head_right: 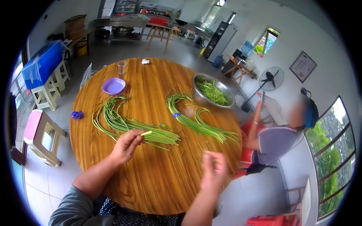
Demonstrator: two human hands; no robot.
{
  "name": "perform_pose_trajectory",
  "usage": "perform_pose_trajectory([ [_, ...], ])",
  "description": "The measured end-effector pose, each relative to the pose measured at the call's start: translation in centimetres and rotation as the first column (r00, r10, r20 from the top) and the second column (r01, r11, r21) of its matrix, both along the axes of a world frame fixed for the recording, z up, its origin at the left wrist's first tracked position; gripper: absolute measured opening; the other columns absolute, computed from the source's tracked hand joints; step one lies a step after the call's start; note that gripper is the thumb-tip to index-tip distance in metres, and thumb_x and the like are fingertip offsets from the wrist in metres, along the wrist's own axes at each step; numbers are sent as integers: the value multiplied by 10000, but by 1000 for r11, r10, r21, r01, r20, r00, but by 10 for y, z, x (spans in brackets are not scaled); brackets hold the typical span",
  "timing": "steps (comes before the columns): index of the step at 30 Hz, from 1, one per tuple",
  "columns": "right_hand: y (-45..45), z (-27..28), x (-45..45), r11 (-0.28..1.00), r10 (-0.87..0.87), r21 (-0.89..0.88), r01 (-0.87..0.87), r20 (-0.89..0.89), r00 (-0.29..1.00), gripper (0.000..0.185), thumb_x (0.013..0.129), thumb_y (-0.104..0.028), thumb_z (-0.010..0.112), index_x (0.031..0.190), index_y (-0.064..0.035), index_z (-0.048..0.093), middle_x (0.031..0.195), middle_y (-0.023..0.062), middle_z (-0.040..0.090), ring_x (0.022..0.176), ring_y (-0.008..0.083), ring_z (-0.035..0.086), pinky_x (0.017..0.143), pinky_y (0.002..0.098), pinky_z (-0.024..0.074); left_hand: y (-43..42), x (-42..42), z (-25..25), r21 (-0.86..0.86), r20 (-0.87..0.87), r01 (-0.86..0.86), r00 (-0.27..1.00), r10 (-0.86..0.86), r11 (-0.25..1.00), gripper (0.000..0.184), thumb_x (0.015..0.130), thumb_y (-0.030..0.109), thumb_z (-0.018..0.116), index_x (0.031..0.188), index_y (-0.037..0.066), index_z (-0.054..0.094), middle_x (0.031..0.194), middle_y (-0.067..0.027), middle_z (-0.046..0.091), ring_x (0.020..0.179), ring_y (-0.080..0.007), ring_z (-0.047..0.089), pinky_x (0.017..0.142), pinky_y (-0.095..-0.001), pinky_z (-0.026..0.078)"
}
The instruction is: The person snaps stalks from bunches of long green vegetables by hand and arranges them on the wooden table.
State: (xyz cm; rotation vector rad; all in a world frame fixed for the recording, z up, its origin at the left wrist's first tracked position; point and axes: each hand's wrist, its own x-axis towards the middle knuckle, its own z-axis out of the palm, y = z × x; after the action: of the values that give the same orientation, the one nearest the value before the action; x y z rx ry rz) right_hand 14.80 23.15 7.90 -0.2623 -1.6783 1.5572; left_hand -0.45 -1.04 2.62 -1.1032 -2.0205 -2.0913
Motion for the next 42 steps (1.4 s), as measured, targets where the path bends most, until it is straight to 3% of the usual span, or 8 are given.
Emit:
perform_pose_trajectory([
  [6,94,-14,157,888,-436,246,389,180,882,88,936,-129,641,962,-47,656,677,-53,484,571,34,378,513,208,282,5,15,4,-177,-186,85,975,-118,980,189,985,67,525,1164,15,557,958,-153,613,896,-316,619,792,-375,491],
  [8,145,-70,200,554,-674,812,182,309,671,118,846,-136,708,898,-33,682,628,82,577,591,176,566,548,346,423,6,10,0,-83,-312,106,942,-126,991,188,968,54,547,1151,19,573,932,-157,606,883,-334,613,781,-389,491],
  [13,162,-93,206,284,-957,947,152,272,97,259,836,-236,716,781,-57,537,728,149,602,696,374,590,624,483,445,15,17,1,-195,-268,60,957,-112,979,192,942,49,573,1131,16,586,917,-168,606,880,-356,609,765,-407,494],
  [21,113,-61,118,634,-704,626,454,224,674,238,941,-209,650,849,-45,505,699,51,505,632,162,470,616,340,439,18,16,-4,-265,-333,45,933,-135,963,156,912,66,581,1047,-13,577,904,-190,607,849,-370,608,746,-417,499],
  [30,-33,-33,-6,925,300,98,-366,401,865,258,1030,-276,520,910,-59,588,740,-56,474,648,47,387,581,211,331,18,26,-6,-222,-276,237,915,-294,946,152,911,100,634,1037,16,625,881,-171,629,824,-351,624,725,-404,512],
  [34,-58,-25,-23,914,290,109,-392,499,817,278,1004,-263,570,817,-58,550,682,-10,508,572,123,434,545,263,360,13,22,-9,-231,-281,234,913,-295,944,150,889,114,675,1010,26,651,886,-170,648,804,-340,639,710,-397,521],
  [38,-101,-25,-34,378,-126,919,-113,171,977,198,935,-202,623,822,-56,552,739,142,596,629,319,603,555,423,472,23,22,-14,-169,-140,119,980,-143,979,154,837,89,677,970,25,632,822,-182,648,776,-375,650,679,-411,531],
  [42,-93,-33,-40,816,42,514,-265,405,913,167,966,-187,607,905,-34,580,728,100,567,596,227,566,567,346,462,17,15,-13,-192,-170,49,982,-83,980,216,846,20,645,1061,7,621,920,-178,664,837,-356,659,730,-394,528],
])
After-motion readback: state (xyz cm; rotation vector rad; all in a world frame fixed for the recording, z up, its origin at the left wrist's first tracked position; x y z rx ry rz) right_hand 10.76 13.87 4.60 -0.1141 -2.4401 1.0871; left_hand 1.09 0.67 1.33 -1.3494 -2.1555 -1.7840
